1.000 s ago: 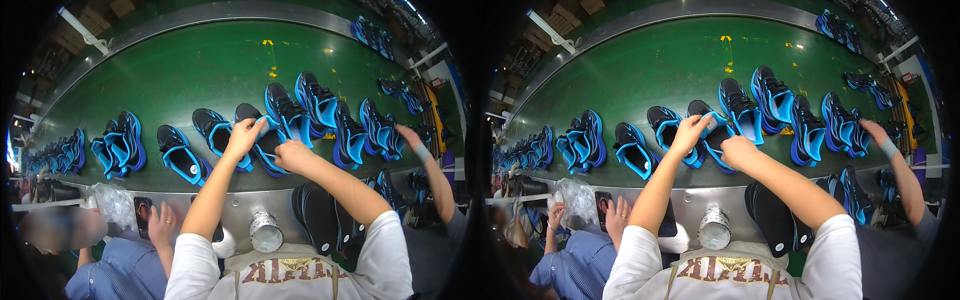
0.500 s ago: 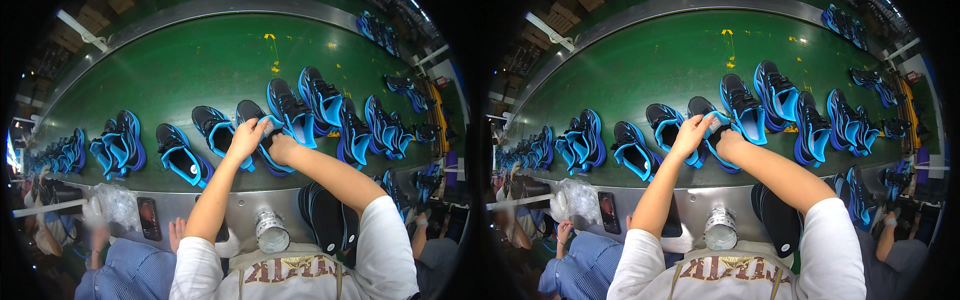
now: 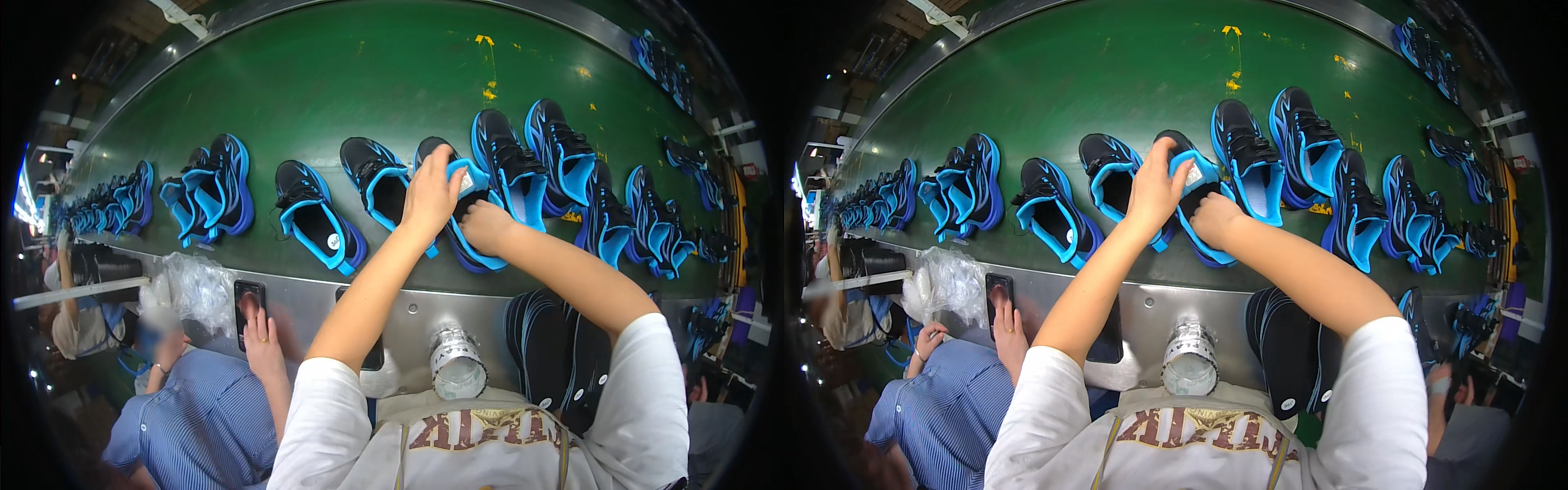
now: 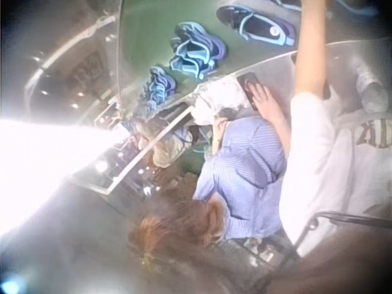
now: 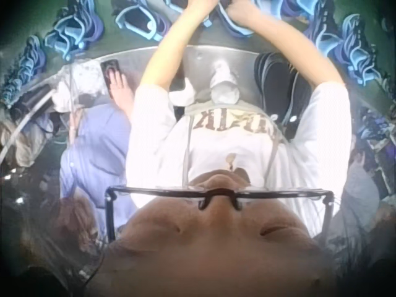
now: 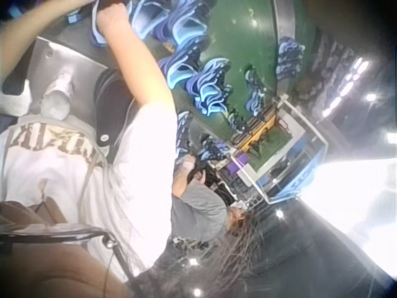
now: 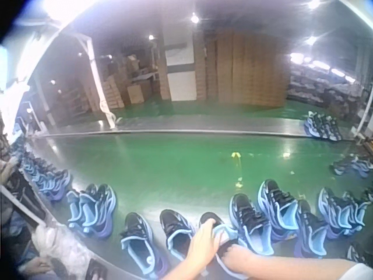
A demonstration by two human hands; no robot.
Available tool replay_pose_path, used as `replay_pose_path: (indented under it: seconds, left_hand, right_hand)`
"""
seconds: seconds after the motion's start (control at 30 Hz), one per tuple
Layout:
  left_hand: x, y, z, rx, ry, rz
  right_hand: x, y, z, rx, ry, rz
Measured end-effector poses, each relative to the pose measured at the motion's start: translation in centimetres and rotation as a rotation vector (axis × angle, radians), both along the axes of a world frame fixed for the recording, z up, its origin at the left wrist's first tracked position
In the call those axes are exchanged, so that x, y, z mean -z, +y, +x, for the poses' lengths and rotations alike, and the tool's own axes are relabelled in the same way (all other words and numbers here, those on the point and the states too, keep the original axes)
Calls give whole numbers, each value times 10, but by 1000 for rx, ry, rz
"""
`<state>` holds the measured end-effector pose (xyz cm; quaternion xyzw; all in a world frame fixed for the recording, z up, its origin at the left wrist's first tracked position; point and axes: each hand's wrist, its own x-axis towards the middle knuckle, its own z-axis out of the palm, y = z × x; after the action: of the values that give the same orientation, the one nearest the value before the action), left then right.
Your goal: The person inserts insoles into shoes on a conveyor belt, walks to a storage rack to retrieve a batch of insoles, and returns to the conveyor belt to insert insoles into more shoes.
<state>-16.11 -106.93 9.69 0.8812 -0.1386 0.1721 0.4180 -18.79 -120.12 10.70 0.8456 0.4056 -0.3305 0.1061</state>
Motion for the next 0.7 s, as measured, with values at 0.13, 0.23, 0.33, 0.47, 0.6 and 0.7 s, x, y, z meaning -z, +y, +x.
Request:
replay_pose_path:
  seconds: [0.13,0.23,0.33,0.47,0.6,0.7]
  left_hand:
    - [-4,-2,2,203,-123,335]
    - [-15,-2,3,297,17,415]
    - [-14,4,3,331,58,435]
    - [-14,8,-10,341,-36,416]
    - [-49,7,-44,408,75,269]
    - [-58,13,-69,421,169,173]
  right_hand:
    - [-69,5,-2,267,426,-143]
    - [-38,0,-24,303,211,-70]
    - [-29,-14,-46,375,78,80]
    - [-18,-41,-105,659,-452,904]
    - [-5,-47,-148,887,-369,1043]
    - [-2,-48,-157,875,-364,1035]
